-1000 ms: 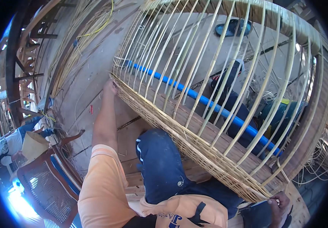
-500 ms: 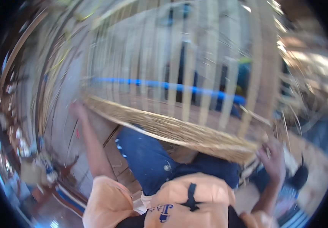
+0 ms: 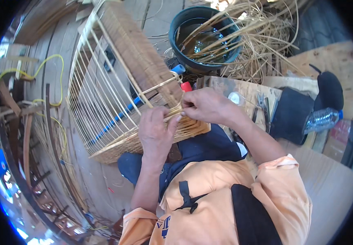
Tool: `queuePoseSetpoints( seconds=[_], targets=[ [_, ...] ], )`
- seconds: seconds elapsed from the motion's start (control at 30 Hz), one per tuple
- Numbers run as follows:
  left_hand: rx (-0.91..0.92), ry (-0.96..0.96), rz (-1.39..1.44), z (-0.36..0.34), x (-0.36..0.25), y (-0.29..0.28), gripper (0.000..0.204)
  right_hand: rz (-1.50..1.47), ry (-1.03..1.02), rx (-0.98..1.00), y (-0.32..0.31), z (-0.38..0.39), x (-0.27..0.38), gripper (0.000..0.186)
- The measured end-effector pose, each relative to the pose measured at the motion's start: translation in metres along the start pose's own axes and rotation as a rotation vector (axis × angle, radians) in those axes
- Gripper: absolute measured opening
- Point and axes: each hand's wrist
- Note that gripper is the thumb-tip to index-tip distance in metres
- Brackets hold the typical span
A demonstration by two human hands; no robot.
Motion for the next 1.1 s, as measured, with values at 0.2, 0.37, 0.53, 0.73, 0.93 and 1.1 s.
queuePoseSetpoints(
  seconds=[0.2, 0.37, 0.53, 0.73, 0.93, 1.1],
  targets=[
    [0.003, -0.115, -0.069, -0.008, -0.016, -0.002, 0.022, -0.376, -0.034, 0.080, -0.002, 0.005, -0.020, 0.016],
    [0.005, -0.283, -0.050, -0.022, -0.029, -0.020, 0.016, -0.973, 0.066, -0.179, 0.002, 0.002, -0.061, 0.018],
    [0.015, -0.402, -0.098, -0.029, -0.034, -0.025, 0.022, -1.051, 0.155, -0.199, 0.031, -0.003, -0.071, 0.016],
    [0.071, -0.443, -0.089, -0.034, -0.046, -0.024, 0.023, -0.709, -0.072, -0.469, 0.060, 0.002, -0.050, 0.028],
    [0.116, -0.397, -0.088, -0.039, -0.045, -0.018, 0.023, -0.484, -0.201, -0.611, 0.069, -0.002, -0.047, 0.035],
    [0.126, -0.451, 0.007, -0.042, -0.043, -0.017, 0.024, -0.378, -0.232, -0.555, 0.072, 0.000, -0.050, 0.037]
  ],
)
Point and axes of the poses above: each hand's wrist, its own z-axis away from the middle knuckle, its own y-axis out of the palm, x = y × z, and after that the axes turned 8 degrees about z, right-handed
